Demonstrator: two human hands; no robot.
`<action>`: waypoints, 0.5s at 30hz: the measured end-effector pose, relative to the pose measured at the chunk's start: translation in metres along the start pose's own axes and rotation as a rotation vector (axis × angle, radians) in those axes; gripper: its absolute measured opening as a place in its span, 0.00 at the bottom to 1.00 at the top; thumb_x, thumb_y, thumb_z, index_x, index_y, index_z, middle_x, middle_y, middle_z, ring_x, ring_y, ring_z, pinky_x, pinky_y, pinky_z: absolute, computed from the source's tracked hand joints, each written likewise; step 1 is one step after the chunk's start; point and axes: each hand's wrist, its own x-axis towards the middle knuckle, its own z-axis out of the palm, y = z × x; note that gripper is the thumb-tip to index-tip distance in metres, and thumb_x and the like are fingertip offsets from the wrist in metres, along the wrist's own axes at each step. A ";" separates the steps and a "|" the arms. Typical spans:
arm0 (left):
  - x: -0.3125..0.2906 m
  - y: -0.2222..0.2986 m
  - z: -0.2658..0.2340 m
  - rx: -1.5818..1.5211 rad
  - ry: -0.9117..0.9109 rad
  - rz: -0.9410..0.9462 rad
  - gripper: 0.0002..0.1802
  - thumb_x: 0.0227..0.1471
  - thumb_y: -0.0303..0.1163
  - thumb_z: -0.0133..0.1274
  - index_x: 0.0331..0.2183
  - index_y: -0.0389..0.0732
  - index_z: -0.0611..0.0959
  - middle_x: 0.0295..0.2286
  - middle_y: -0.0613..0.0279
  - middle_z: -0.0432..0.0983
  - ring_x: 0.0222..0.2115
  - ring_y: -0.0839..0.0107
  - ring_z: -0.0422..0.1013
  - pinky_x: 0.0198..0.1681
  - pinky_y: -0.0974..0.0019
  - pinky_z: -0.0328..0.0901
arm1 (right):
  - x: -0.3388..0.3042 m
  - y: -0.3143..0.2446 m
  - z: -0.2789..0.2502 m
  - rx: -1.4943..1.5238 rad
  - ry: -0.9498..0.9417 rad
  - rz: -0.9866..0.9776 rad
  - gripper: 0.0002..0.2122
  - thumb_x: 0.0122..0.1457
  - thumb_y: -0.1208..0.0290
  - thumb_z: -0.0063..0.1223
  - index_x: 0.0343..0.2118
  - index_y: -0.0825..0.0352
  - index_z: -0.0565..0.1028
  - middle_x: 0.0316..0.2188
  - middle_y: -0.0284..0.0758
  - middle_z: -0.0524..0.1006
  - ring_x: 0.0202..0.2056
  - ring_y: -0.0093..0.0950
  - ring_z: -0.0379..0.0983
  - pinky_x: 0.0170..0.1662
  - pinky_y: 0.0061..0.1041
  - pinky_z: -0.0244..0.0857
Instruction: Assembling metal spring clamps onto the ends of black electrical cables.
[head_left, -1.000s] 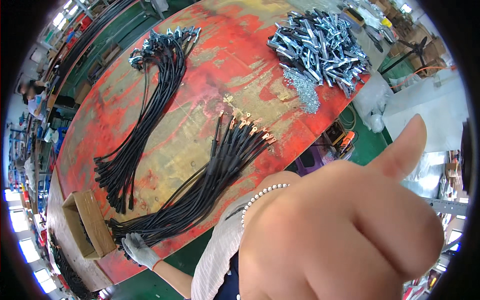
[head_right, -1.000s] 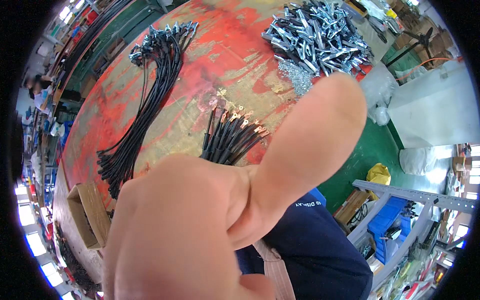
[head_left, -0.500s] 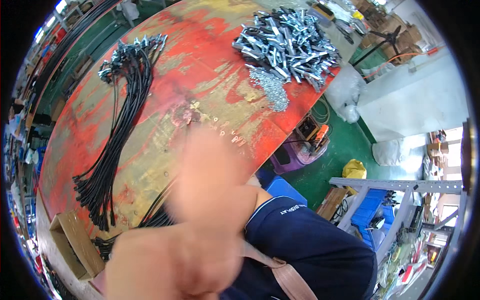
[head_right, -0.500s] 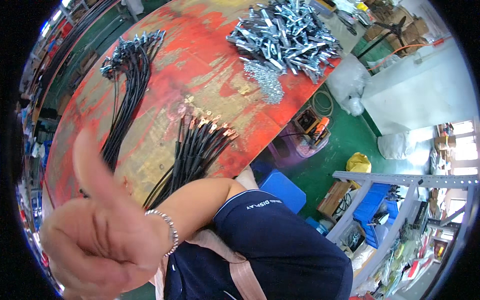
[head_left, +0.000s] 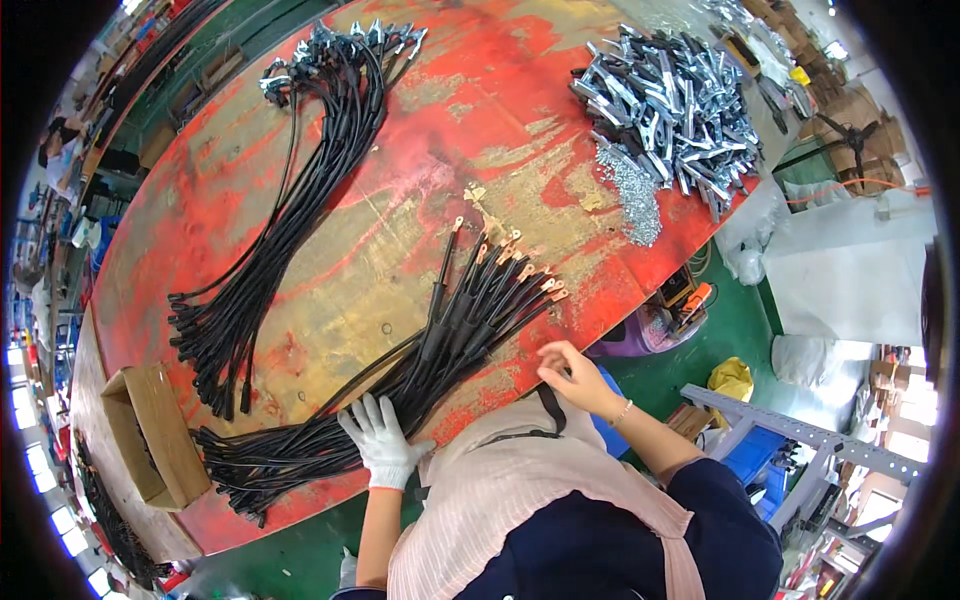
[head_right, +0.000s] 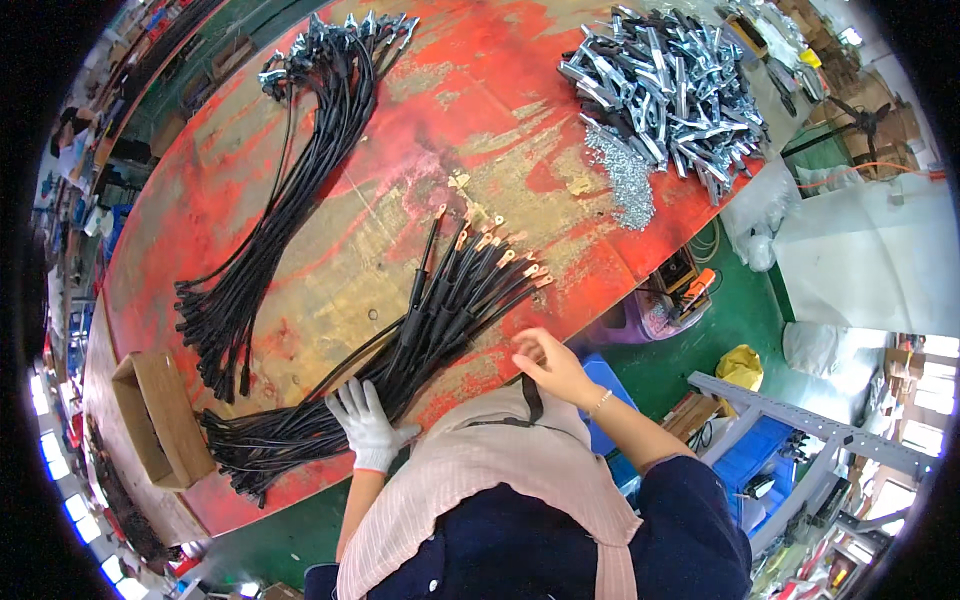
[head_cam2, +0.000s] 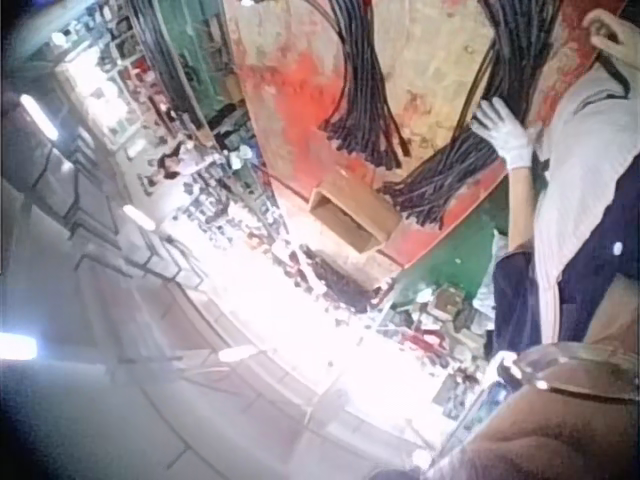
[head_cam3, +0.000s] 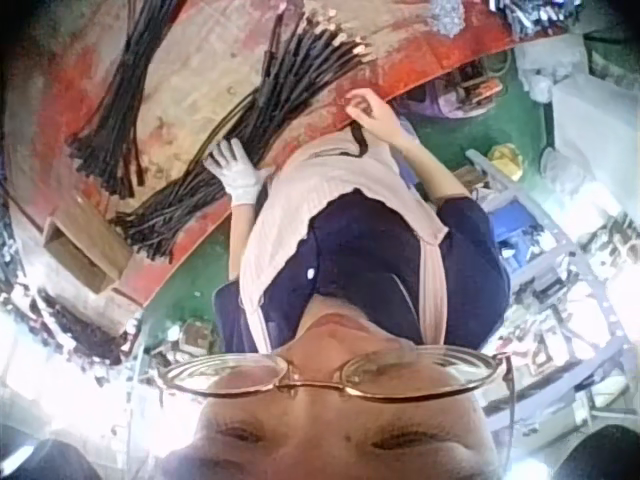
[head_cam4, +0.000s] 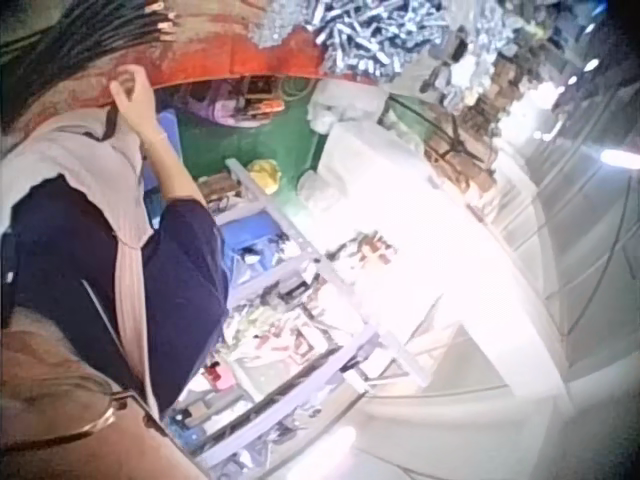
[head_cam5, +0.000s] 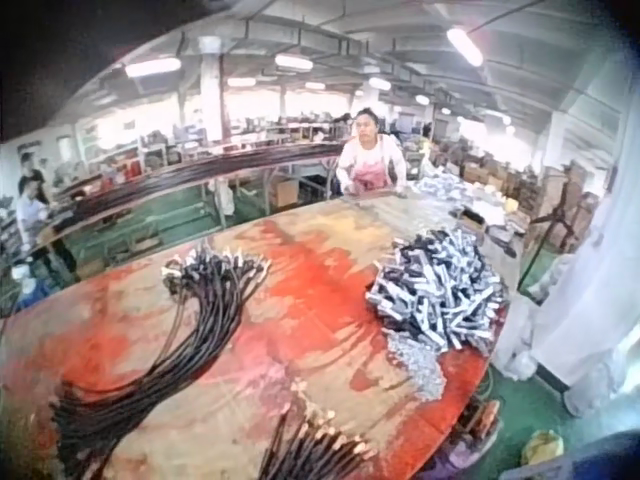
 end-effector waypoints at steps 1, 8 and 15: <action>0.017 0.005 -0.009 0.005 -0.043 -0.033 0.67 0.16 0.60 0.71 0.55 0.32 0.62 0.56 0.39 0.58 0.60 0.42 0.49 0.62 0.30 0.34 | -0.003 0.010 -0.001 0.004 0.021 0.011 0.15 0.60 0.68 0.55 0.48 0.66 0.69 0.36 0.34 0.74 0.37 0.22 0.73 0.41 0.26 0.68; 0.099 0.029 -0.014 -0.161 -0.098 0.008 0.64 0.23 0.58 0.69 0.56 0.30 0.62 0.53 0.37 0.61 0.57 0.41 0.55 0.64 0.43 0.43 | 0.023 0.006 -0.020 -0.148 -0.111 -0.067 0.15 0.60 0.68 0.53 0.50 0.63 0.70 0.35 0.35 0.74 0.35 0.27 0.73 0.41 0.27 0.67; 0.103 0.023 0.027 -0.226 -0.110 0.141 0.50 0.32 0.51 0.67 0.53 0.33 0.67 0.40 0.42 0.70 0.41 0.44 0.67 0.47 0.45 0.62 | 0.059 0.036 -0.114 -0.302 -0.069 -0.067 0.15 0.59 0.67 0.54 0.48 0.62 0.72 0.38 0.36 0.75 0.37 0.32 0.74 0.45 0.33 0.65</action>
